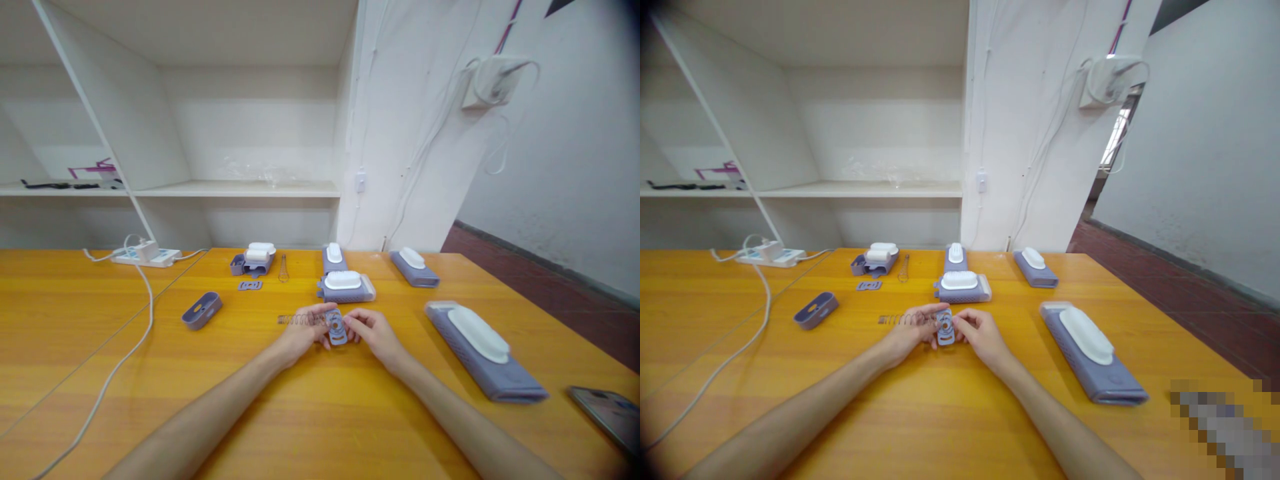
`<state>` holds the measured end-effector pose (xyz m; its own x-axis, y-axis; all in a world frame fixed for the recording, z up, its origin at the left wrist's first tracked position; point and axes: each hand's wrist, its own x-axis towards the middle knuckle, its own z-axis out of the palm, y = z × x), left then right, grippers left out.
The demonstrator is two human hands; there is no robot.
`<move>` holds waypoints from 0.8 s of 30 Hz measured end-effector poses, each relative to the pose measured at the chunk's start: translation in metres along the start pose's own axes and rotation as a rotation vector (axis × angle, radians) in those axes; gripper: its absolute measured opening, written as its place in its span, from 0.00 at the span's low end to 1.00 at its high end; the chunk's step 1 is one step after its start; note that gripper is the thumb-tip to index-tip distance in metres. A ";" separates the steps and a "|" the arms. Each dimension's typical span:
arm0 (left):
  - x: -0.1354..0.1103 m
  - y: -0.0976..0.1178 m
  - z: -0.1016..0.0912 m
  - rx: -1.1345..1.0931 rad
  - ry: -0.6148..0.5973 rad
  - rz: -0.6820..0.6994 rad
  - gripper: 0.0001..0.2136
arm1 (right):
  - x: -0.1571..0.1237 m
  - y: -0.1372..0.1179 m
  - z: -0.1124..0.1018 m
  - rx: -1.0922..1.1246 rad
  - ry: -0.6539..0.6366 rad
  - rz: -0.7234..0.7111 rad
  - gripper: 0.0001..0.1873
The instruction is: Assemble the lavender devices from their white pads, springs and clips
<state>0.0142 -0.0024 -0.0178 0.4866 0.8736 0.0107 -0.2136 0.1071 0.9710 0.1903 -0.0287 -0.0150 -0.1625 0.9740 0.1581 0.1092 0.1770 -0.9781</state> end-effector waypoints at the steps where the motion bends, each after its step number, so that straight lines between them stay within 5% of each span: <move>1: 0.000 0.000 0.000 -0.001 0.002 -0.003 0.28 | 0.000 0.000 0.000 -0.002 0.000 -0.001 0.16; 17: 0.000 0.000 0.000 0.025 0.018 -0.024 0.29 | 0.002 0.001 0.000 -0.080 0.080 0.068 0.12; 24: 0.002 -0.006 -0.004 -0.031 -0.079 -0.004 0.29 | 0.004 -0.006 -0.004 -0.092 0.032 0.177 0.08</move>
<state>0.0128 0.0008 -0.0247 0.5528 0.8328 0.0271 -0.2372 0.1261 0.9632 0.1928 -0.0251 -0.0078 -0.1018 0.9948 -0.0098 0.2224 0.0132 -0.9749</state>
